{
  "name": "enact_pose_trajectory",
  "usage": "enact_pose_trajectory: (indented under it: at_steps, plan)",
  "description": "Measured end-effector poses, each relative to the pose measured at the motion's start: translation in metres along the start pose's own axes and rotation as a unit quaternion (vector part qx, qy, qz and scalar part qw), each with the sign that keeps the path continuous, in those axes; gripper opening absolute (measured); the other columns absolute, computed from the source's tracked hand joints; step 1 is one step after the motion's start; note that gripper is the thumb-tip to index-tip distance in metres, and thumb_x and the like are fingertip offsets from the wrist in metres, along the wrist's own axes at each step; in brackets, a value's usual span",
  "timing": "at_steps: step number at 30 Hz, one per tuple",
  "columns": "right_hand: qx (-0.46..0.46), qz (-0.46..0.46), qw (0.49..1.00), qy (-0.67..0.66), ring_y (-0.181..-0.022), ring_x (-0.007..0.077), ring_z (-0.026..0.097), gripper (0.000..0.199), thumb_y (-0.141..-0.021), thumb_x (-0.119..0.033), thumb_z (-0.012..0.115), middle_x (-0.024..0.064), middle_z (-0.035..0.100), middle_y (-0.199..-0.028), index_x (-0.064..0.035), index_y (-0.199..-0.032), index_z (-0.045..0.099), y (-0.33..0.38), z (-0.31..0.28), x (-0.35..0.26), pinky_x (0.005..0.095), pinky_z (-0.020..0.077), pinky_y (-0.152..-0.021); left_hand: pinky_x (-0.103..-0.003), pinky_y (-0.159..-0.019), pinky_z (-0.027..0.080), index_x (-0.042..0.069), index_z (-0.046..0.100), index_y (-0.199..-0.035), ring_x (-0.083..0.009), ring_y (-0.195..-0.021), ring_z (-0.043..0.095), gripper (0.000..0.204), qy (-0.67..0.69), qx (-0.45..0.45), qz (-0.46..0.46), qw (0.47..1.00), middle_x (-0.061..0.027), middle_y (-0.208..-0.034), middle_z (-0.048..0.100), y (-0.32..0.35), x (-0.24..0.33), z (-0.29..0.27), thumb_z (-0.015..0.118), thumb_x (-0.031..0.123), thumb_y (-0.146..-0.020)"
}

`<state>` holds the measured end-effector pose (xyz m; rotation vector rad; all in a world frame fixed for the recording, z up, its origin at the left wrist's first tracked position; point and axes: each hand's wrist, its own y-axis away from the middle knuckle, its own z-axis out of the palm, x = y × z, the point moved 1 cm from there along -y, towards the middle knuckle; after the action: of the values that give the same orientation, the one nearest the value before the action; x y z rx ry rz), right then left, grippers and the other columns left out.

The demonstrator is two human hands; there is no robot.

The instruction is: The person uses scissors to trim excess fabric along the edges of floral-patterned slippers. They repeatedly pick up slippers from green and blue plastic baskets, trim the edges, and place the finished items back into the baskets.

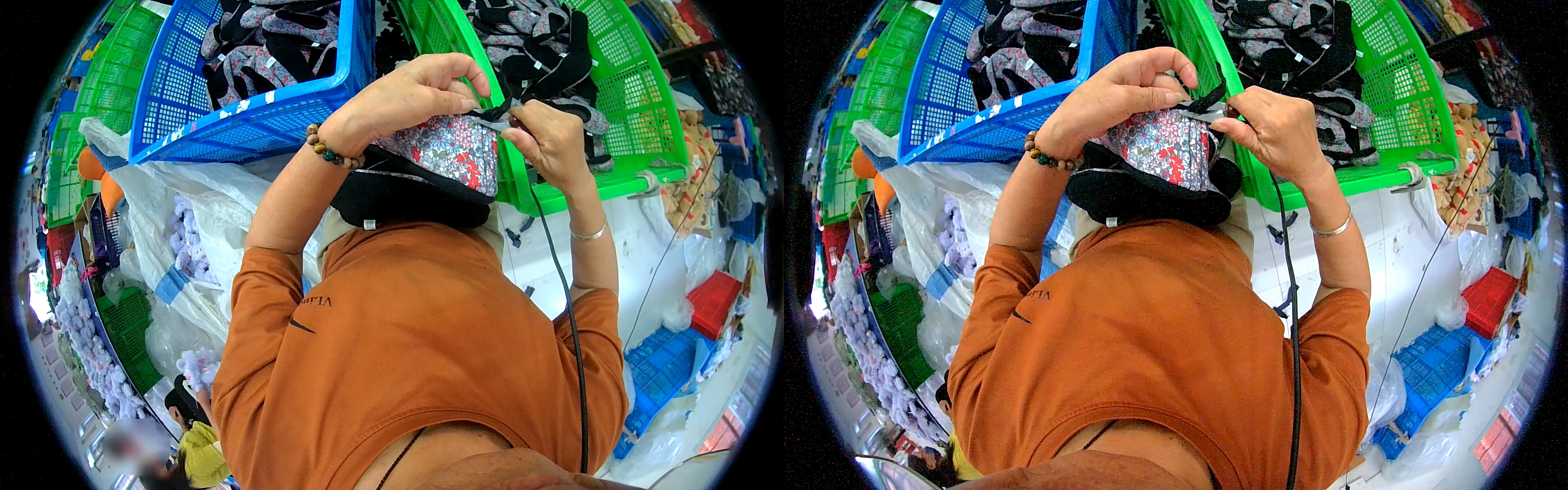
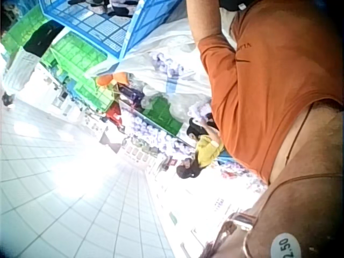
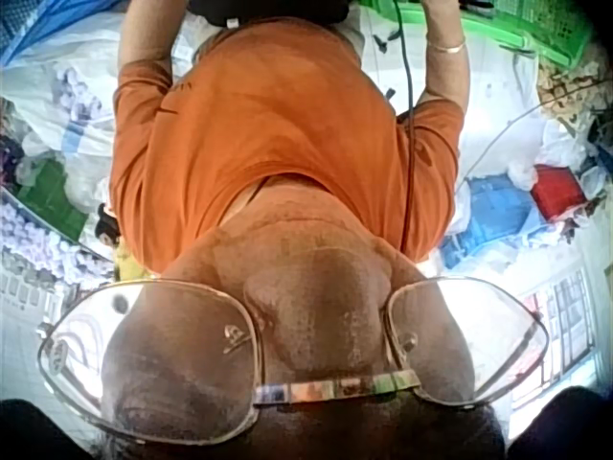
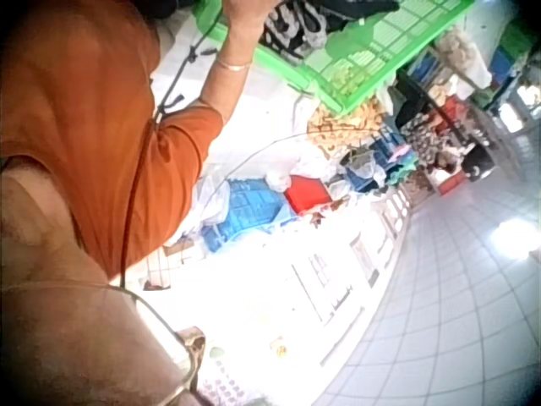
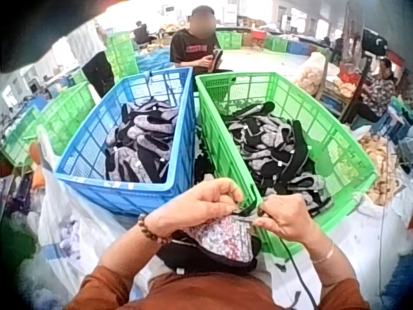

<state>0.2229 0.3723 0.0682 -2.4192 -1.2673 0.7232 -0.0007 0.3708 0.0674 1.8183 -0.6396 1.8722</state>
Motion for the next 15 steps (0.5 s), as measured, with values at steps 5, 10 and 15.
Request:
enact_pose_trajectory:
  at_steps: [5,10,15]
  plan:
    - [0.016,-0.004,1.0,-0.002,-0.055,0.0243,0.056,0.037,-0.085,-0.041,0.057,0.007,0.055,-0.064,-0.0051,-0.074,0.058,0.0019,0.0021,0.0006,0.0324,0.0426,-0.047,-0.017,-0.064,0.045,0.001,0.05,-0.103,-0.0032,-0.072,0.055,0.015,-0.009,0.004,-0.01,1.0,-0.0026,-0.082,0.06,-0.0004,0.002,0.0013,0.052,0.004,-0.089]
    - [0.02,-0.004,1.0,0.009,-0.054,0.0234,0.056,0.036,-0.084,-0.039,0.058,0.0063,0.054,-0.063,-0.0057,-0.073,0.058,0.0017,0.0025,-0.002,0.0318,0.0422,-0.047,-0.016,-0.063,0.043,0.001,0.05,-0.102,-0.0026,-0.071,0.054,0.014,-0.007,0.003,-0.012,1.0,-0.0015,-0.08,0.059,0.0003,0.0011,0.0014,0.052,0.003,-0.088]
    - [0.032,-0.018,0.999,0.04,-0.052,0.0219,0.054,0.034,-0.083,-0.039,0.059,0.0051,0.051,-0.061,-0.0071,-0.071,0.057,0.002,0.0035,-0.0017,0.0317,0.041,-0.045,-0.016,-0.062,0.042,0.001,0.049,-0.103,-0.0025,-0.071,0.053,0.016,-0.009,-0.008,-0.028,1.0,-0.0012,-0.08,0.059,-0.0004,0.0006,-0.0005,0.052,0.003,-0.088]
